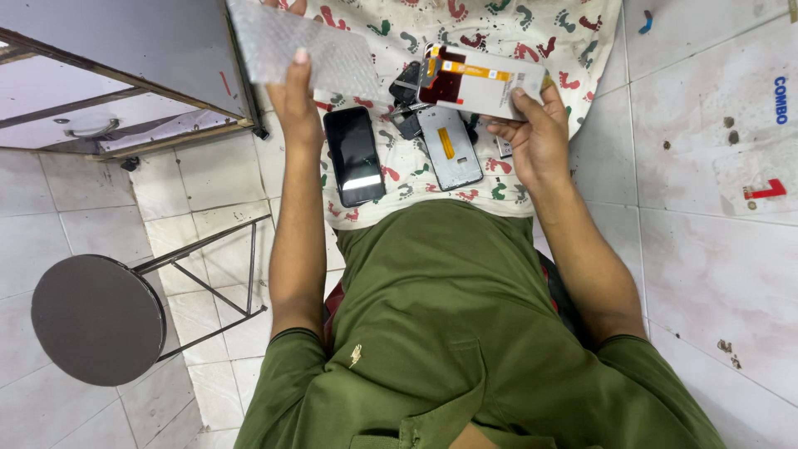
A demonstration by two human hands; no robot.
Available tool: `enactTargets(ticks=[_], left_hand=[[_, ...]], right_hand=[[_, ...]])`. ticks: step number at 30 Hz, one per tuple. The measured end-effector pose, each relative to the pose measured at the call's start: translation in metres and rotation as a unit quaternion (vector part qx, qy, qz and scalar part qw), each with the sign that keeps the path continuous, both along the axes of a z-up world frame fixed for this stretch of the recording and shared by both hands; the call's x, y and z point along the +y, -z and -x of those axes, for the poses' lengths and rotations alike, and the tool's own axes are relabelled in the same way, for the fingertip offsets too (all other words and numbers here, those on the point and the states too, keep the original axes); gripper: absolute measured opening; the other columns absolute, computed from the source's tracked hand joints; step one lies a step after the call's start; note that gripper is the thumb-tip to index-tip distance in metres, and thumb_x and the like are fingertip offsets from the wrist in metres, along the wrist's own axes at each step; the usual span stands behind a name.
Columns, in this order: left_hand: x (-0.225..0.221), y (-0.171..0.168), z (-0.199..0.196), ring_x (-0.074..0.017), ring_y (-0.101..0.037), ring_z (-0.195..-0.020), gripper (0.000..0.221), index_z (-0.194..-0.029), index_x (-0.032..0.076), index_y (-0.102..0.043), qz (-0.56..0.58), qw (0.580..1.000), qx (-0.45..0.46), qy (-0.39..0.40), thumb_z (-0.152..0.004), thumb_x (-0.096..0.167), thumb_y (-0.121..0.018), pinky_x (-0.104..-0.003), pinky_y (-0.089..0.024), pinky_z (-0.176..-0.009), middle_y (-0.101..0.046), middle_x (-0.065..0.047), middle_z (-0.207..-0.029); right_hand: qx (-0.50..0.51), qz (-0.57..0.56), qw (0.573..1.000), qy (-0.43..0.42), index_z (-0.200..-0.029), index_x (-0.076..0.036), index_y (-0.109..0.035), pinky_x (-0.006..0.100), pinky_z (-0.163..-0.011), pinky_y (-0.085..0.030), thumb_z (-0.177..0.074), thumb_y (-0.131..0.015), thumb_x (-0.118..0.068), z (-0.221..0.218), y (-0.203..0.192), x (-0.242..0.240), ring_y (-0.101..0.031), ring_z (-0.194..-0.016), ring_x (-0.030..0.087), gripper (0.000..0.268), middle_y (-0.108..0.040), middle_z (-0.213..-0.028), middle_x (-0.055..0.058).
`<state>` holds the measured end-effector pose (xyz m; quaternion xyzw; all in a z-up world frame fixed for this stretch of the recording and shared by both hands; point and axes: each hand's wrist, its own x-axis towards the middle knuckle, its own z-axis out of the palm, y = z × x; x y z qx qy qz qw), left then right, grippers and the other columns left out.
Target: The person disassembles a smartphone, removes the old battery, and installs a new battery. They peel protective films from the new battery, place it into the phone chassis, and connect the battery ribbon cable to the motherboard.
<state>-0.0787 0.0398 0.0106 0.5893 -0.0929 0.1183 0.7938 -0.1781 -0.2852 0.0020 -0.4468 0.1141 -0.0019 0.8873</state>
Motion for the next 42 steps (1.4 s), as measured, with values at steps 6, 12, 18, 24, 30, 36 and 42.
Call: enactTargets(ticks=[6, 12, 18, 24, 30, 36, 42], left_hand=[[-0.021, 0.087, -0.036, -0.0297, -0.042, -0.15, 0.087, -0.159, 0.007, -0.011, 0.135, 0.965, 0.195, 0.116, -0.097, 0.015, -0.071, -0.044, -0.039, -0.127, -0.029, -0.02, -0.165], [-0.036, 0.075, 0.01, -0.0263, -0.052, -0.146, 0.064, -0.161, 0.009, -0.039, -0.185, 0.98, 0.041, -0.064, -0.107, 0.016, -0.072, -0.042, -0.048, -0.122, -0.047, -0.023, -0.165], [-0.063, 0.005, 0.072, -0.0182, -0.068, -0.119, 0.072, -0.162, 0.008, -0.034, -0.115, 0.984, 0.027, 0.13, -0.102, 0.003, -0.073, -0.032, -0.058, -0.102, -0.053, -0.022, -0.154], [-0.07, -0.007, 0.083, -0.0113, -0.07, -0.113, 0.053, -0.155, 0.001, -0.044, -0.031, 0.995, 0.045, 0.079, -0.107, 0.002, -0.064, -0.027, -0.059, -0.1, -0.061, -0.02, -0.143], [-0.059, 0.007, 0.083, -0.0031, -0.066, -0.095, 0.038, -0.15, -0.002, -0.056, -0.015, 0.999, 0.034, 0.03, -0.115, 0.013, -0.054, -0.022, -0.053, -0.089, -0.067, -0.015, -0.138], [-0.052, -0.004, 0.072, -0.0065, -0.07, -0.093, 0.042, -0.15, -0.003, -0.052, 0.059, 0.99, 0.103, 0.077, -0.11, 0.007, -0.06, -0.023, -0.055, -0.092, -0.078, -0.009, -0.101], [-0.061, -0.03, 0.077, -0.0031, -0.069, -0.078, 0.051, -0.147, 0.002, -0.045, -0.011, 0.978, 0.119, 0.171, -0.101, 0.003, -0.069, -0.018, -0.052, -0.073, -0.079, -0.005, -0.089]], right_hand=[[-0.044, 0.055, 0.997, 0.032, -0.13, -0.004, -0.047, 0.035, -0.073, -0.066, -0.104, -0.064, -0.008, 0.003, -0.024, 0.0, -0.078, -0.093, 0.028, 0.032, -0.072, -0.117, 0.018], [-0.073, 0.097, 0.992, 0.033, -0.132, -0.002, -0.046, 0.036, -0.075, -0.067, -0.103, -0.066, -0.003, 0.01, -0.032, 0.009, -0.075, -0.095, 0.022, 0.036, -0.07, -0.119, 0.014], [-0.128, 0.151, 0.98, 0.015, -0.129, -0.003, -0.043, 0.039, -0.079, -0.068, -0.104, -0.065, 0.004, 0.026, -0.043, 0.026, -0.074, -0.102, 0.022, 0.034, -0.069, -0.119, 0.017], [-0.152, 0.121, 0.981, 0.008, -0.13, -0.003, -0.04, 0.038, -0.077, -0.066, -0.104, -0.065, 0.006, 0.042, -0.054, 0.041, -0.074, -0.097, 0.021, 0.037, -0.068, -0.115, 0.018], [-0.113, 0.093, 0.989, -0.003, -0.135, -0.004, -0.036, 0.036, -0.084, -0.066, -0.097, -0.066, 0.009, 0.042, -0.057, 0.045, -0.074, -0.098, 0.021, 0.05, -0.069, -0.114, 0.018], [-0.013, 0.175, 0.959, -0.221, -0.142, -0.004, -0.037, 0.031, -0.077, -0.061, -0.089, -0.069, 0.008, 0.039, -0.06, 0.042, -0.074, -0.088, 0.019, 0.064, -0.073, -0.103, 0.017], [-0.037, 0.168, 0.943, -0.285, -0.151, -0.005, -0.034, 0.026, -0.077, -0.053, -0.097, -0.068, 0.0, 0.03, -0.056, 0.054, -0.068, -0.087, 0.013, 0.065, -0.071, -0.101, 0.011]])
